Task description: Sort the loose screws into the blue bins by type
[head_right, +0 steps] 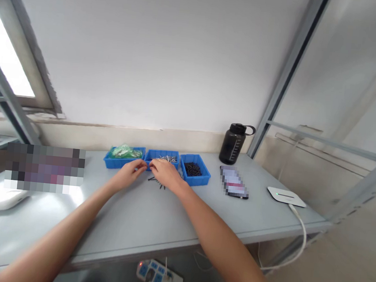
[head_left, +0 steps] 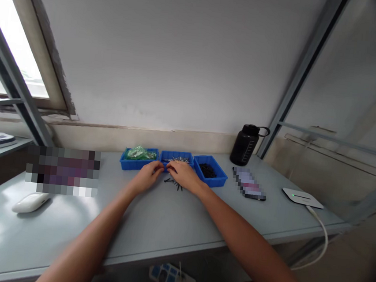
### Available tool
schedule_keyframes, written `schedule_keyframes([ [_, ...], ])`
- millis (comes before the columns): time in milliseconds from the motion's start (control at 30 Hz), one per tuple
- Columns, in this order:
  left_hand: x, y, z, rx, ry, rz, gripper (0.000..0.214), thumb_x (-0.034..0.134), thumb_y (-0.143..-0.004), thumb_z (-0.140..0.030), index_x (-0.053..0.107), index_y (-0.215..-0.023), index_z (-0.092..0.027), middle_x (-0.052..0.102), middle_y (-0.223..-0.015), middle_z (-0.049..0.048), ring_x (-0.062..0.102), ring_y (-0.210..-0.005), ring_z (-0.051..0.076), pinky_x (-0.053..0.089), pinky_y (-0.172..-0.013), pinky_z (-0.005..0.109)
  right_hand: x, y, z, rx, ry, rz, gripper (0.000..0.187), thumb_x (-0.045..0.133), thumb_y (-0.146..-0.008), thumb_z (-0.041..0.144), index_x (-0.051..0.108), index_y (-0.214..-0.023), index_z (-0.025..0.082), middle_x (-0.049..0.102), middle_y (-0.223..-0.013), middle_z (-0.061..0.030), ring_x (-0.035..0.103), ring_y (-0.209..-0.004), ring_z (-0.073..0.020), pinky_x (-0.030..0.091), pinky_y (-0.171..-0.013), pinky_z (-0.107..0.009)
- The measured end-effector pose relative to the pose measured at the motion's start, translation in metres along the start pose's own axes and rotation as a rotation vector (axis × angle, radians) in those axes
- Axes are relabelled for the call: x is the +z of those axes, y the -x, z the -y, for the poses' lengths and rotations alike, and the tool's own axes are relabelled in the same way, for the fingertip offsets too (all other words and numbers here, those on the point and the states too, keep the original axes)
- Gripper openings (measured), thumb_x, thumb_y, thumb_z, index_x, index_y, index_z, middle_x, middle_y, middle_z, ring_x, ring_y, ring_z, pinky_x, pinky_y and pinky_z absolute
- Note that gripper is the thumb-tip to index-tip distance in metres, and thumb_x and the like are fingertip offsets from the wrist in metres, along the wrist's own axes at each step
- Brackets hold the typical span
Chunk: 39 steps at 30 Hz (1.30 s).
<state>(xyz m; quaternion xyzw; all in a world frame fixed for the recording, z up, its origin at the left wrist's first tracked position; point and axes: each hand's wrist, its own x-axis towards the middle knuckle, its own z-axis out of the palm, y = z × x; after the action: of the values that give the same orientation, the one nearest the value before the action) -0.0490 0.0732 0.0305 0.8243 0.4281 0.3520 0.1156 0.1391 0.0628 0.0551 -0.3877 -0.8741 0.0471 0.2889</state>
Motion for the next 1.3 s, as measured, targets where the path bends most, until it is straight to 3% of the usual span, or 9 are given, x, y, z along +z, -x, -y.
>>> schedule_keyframes([
  [400,-0.003,-0.002,-0.009,-0.004,-0.01,-0.071,0.019,0.045,-0.088,-0.029,0.06,-0.087,-0.017,0.063,-0.081,0.0032,0.058,-0.074,0.017,0.044,-0.068,0.028,-0.001,-0.003,-0.001,0.076,0.003,-0.039,0.019,0.047,-0.091,0.019,0.062,-0.103,0.018,0.066,-0.099,-0.0063,0.058,-0.095,-0.0171,0.039,-0.083,-0.027],
  [667,-0.002,0.0,-0.012,0.052,-0.071,-0.028,0.021,0.044,-0.089,-0.031,0.061,-0.082,-0.019,0.058,-0.081,0.0035,0.055,-0.074,0.017,0.043,-0.065,0.026,0.002,0.002,0.002,0.105,0.005,0.065,0.013,0.053,-0.084,0.019,0.066,-0.084,0.02,0.068,-0.078,-0.0036,0.062,-0.075,-0.0177,0.04,-0.066,-0.025],
  [833,0.0,-0.002,-0.001,0.063,-0.07,-0.005,0.019,0.047,-0.088,-0.028,0.063,-0.084,-0.019,0.06,-0.079,0.0029,0.055,-0.072,0.016,0.043,-0.067,0.027,-0.005,0.0,-0.003,0.099,-0.042,0.004,0.014,0.053,-0.086,0.021,0.064,-0.093,0.018,0.068,-0.086,-0.0044,0.062,-0.081,-0.0166,0.042,-0.071,-0.025],
  [1033,0.002,0.0,-0.003,0.066,-0.024,0.024,0.019,0.045,-0.088,-0.026,0.063,-0.087,-0.019,0.062,-0.081,0.0028,0.057,-0.071,0.016,0.044,-0.067,0.026,-0.006,-0.002,0.004,0.054,-0.136,-0.04,0.014,0.053,-0.087,0.021,0.063,-0.097,0.019,0.068,-0.091,-0.0016,0.062,-0.085,-0.0122,0.042,-0.076,-0.021],
  [1200,-0.003,0.0,-0.007,0.021,0.003,-0.05,0.019,0.044,-0.089,-0.028,0.06,-0.09,-0.018,0.063,-0.084,0.0038,0.058,-0.077,0.017,0.045,-0.069,0.028,-0.006,-0.002,0.002,0.096,-0.142,-0.068,0.017,0.05,-0.089,0.023,0.062,-0.101,0.018,0.067,-0.096,-0.0047,0.061,-0.088,-0.0139,0.043,-0.078,-0.025],
  [1300,-0.005,0.0,-0.011,0.007,0.005,-0.096,0.019,0.045,-0.089,-0.03,0.06,-0.089,-0.018,0.062,-0.083,0.0041,0.057,-0.077,0.018,0.044,-0.068,0.028,-0.005,-0.002,-0.001,0.105,-0.122,-0.019,0.014,0.053,-0.087,0.022,0.064,-0.096,0.018,0.068,-0.089,-0.004,0.062,-0.083,-0.0147,0.043,-0.074,-0.025],
])
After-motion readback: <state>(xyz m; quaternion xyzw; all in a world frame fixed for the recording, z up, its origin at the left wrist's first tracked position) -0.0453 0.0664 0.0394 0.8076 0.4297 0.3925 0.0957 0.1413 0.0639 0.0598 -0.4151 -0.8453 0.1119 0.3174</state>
